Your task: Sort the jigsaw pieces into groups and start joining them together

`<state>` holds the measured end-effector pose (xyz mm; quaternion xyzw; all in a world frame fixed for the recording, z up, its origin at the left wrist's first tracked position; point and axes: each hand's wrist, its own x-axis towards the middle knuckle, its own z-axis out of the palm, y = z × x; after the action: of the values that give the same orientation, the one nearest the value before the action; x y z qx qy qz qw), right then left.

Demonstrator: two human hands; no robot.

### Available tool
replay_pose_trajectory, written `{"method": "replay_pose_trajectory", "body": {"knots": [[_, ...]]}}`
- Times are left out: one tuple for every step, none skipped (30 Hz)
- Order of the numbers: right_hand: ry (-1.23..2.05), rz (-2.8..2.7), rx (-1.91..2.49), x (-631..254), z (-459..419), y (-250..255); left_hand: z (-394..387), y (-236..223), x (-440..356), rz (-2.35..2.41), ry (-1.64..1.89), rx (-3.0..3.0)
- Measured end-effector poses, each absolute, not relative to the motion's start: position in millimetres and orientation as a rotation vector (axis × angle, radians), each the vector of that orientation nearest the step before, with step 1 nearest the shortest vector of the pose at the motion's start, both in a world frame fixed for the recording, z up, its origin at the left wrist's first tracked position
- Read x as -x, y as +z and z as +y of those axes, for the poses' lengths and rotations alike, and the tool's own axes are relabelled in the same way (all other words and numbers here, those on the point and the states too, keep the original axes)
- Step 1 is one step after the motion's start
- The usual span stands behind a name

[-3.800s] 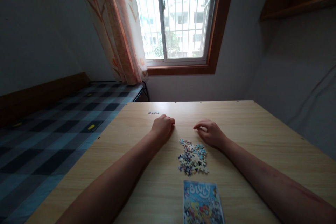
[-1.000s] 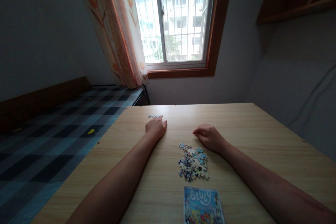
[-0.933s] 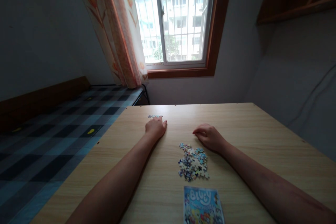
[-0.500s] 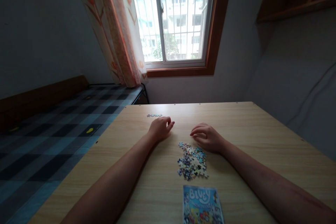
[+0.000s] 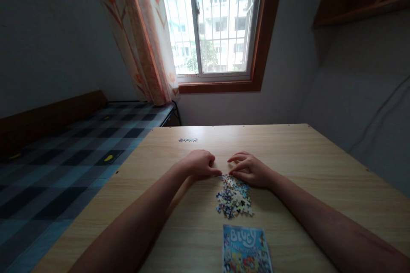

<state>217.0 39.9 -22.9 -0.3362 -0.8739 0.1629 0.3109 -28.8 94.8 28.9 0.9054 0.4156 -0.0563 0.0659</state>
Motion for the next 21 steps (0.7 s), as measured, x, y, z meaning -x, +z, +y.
{"method": "replay_pose_trajectory", "body": {"knots": [[0.426, -2.296, 0.899, -217.1, 39.7, -23.0, 94.1, 29.1, 28.2, 1.255, -0.178, -2.732], [0.421, -2.287, 0.907, -217.2, 39.3, -22.9, 93.6, 29.4, 27.7, 1.256, -0.186, -2.730], [0.418, -2.283, 0.909, -217.3, 38.7, -22.5, 93.2, 29.9, 27.3, 1.258, -0.192, -2.724], [0.419, -2.285, 0.905, -217.4, 38.0, -21.8, 93.0, 30.5, 27.1, 1.262, -0.198, -2.716], [0.424, -2.292, 0.898, -217.6, 37.3, -20.9, 92.9, 31.1, 27.0, 1.267, -0.202, -2.709], [0.432, -2.300, 0.890, -217.7, 36.6, -20.0, 92.9, 31.6, 27.0, 1.273, -0.203, -2.703], [0.443, -2.309, 0.883, -217.7, 36.2, -19.2, 92.9, 32.0, 27.1, 1.280, -0.203, -2.698], [0.452, -2.318, 0.880, -217.8, 36.0, -18.6, 92.9, 32.3, 27.2, 1.285, -0.203, -2.693], [0.458, -2.324, 0.881, -217.7, 36.2, -18.5, 92.9, 32.5, 27.4, 1.288, -0.204, -2.690], [0.459, -2.327, 0.889, -217.7, 36.7, -18.9, 92.8, 32.5, 27.5, 1.291, -0.204, -2.688], [0.455, -2.327, 0.902, -217.7, 37.5, -19.9, 92.7, 32.3, 27.7, 1.293, -0.200, -2.688], [0.446, -2.322, 0.919, -217.8, 38.6, -21.3, 92.6, 32.0, 27.7, 1.295, -0.196, -2.690], [0.430, -2.311, 0.942, -217.9, 39.7, -22.9, 92.4, 31.6, 27.7, 1.297, -0.191, -2.693], [0.407, -2.293, 0.966, -218.0, 40.8, -24.6, 92.2, 31.1, 27.5, 1.301, -0.187, -2.694], [0.383, -2.274, 0.987, -218.1, 41.6, -26.1, 91.9, 30.7, 27.2, 1.307, -0.182, -2.696], [0.359, -2.254, 0.998, -218.2, 41.9, -27.1, 91.6, 30.5, 26.8, 1.314, -0.174, -2.698], [0.342, -2.240, 0.998, -218.2, 41.8, -27.5, 91.3, 30.4, 26.3, 1.321, -0.170, -2.698], [0.332, -2.235, 0.986, -218.1, 41.2, -27.1, 91.0, 30.7, 25.8, 1.327, -0.167, -2.697], [0.331, -2.238, 0.964, -217.8, 40.2, -26.0, 90.6, 31.4, 25.3, 1.330, -0.168, -2.693], [0.335, -2.248, 0.938, -217.4, 38.8, -24.5, 90.2, 32.5, 24.8, 1.328, -0.174, -2.687], [0.341, -2.258, 0.913, -216.9, 37.3, -22.7, 89.6, 33.9, 24.4, 1.321, -0.187, -2.678]]}}
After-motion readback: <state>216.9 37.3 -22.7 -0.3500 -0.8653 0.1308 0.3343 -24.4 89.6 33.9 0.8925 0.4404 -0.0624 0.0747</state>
